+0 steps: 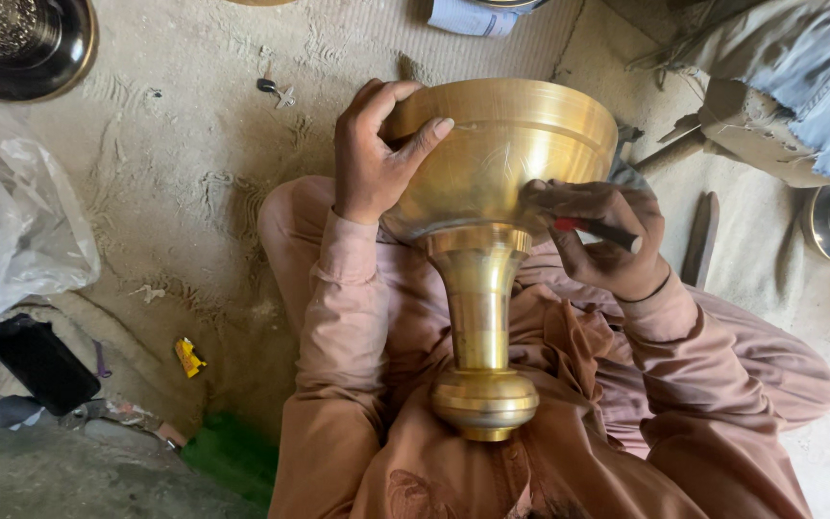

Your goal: The person sits on the floor and uses a small red-handled engraving tool to carve a floral pattern into the side of a brass lamp base. They hold the object steady with one hand while carefully guiding the tool with the other.

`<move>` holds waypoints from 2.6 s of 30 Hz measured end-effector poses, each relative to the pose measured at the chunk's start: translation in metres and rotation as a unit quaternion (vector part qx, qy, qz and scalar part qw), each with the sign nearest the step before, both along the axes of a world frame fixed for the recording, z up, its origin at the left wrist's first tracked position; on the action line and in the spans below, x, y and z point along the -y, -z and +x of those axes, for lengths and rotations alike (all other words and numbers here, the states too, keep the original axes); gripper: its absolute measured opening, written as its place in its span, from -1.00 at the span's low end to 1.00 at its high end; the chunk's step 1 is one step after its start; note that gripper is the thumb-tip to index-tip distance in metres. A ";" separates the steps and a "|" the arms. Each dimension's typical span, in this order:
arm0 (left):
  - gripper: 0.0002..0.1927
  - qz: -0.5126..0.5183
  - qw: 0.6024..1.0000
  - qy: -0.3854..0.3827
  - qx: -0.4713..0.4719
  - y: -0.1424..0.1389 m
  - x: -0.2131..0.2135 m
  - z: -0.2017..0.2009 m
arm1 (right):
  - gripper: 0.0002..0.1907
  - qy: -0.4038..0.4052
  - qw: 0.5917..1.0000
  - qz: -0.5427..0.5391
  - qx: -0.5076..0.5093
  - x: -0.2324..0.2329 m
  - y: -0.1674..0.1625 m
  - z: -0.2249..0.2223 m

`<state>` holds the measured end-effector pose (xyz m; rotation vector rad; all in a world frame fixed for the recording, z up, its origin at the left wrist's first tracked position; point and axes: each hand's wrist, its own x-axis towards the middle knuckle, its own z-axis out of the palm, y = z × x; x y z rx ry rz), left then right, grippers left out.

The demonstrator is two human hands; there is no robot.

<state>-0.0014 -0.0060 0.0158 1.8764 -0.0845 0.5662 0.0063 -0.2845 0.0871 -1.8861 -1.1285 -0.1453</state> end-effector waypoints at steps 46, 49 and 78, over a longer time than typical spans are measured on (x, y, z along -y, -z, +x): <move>-0.56 -0.008 1.000 -0.005 0.001 0.004 0.000 -0.001 | -0.86 0.226 0.952 0.168 -0.119 -0.045 0.046 -0.039; -0.57 -0.008 1.000 -0.005 0.004 0.004 0.001 0.000 | -0.85 0.202 0.961 0.152 -0.110 -0.043 0.041 -0.038; -0.59 -0.007 1.000 -0.014 -0.011 -0.001 0.002 -0.002 | -0.77 0.065 0.990 0.128 -0.002 -0.049 0.032 -0.029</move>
